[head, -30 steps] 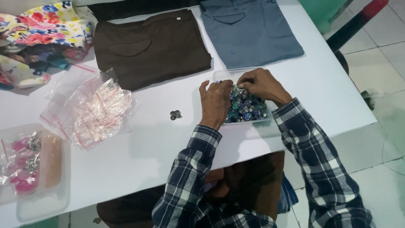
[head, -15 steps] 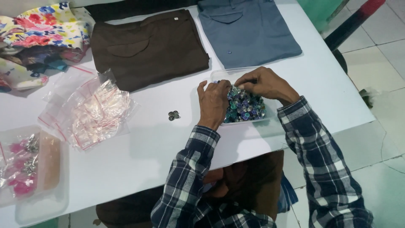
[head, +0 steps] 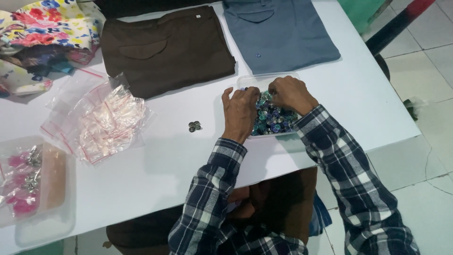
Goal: The person sorts small decorative buttons from a clear plastic container onto a white table. They pick up buttons one by one, place them in small piles, and occasionally adjust the arrangement. The task involves handling buttons and plastic bags on a table with folded shirts nearby.
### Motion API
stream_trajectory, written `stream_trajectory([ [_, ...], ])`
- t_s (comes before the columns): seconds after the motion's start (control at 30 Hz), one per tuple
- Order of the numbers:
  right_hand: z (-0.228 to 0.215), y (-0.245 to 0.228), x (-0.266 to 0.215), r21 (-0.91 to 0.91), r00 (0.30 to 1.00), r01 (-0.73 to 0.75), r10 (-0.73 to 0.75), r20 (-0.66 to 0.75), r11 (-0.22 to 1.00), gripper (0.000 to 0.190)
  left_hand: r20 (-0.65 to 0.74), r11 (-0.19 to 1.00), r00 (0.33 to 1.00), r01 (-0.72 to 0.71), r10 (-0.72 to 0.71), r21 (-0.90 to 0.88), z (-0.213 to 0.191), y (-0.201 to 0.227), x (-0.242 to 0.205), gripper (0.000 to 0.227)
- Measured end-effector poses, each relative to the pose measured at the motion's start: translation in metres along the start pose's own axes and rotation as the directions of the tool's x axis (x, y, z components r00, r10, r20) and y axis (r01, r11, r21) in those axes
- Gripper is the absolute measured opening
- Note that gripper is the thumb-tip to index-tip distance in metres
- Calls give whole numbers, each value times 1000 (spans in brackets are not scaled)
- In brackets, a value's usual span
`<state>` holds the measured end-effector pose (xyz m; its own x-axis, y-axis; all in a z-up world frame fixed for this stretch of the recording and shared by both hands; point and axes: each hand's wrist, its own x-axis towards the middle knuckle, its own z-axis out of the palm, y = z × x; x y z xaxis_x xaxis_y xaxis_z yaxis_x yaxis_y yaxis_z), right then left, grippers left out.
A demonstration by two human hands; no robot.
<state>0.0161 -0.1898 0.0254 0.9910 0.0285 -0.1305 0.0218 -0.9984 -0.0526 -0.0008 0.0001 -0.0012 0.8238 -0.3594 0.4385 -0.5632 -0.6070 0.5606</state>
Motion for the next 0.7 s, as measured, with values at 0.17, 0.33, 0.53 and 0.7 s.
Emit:
stream_trajectory([
  [0.17, -57, -24, -36, 496, 999, -18, -8, 51, 868, 23, -10, 999, 999, -34, 34, 4, -1, -2, 2, 12],
  [0.33, -70, -15, -49, 691, 1000, -13, 6, 13, 723, 21, -16, 999, 999, -36, 36, 5, -1, 0, 2, 11],
  [0.53, -71, -22, -51, 801, 999, -10, -20, 27, 599, 25, 0, 999, 1000, -27, 27, 22, -4, 1, 3, 12],
  [0.7, -63, -19, -48, 832, 998, 12, -61, 27, 555, 23, -25, 998, 998, -53, 52, -24, -1, -1, 1, 11],
])
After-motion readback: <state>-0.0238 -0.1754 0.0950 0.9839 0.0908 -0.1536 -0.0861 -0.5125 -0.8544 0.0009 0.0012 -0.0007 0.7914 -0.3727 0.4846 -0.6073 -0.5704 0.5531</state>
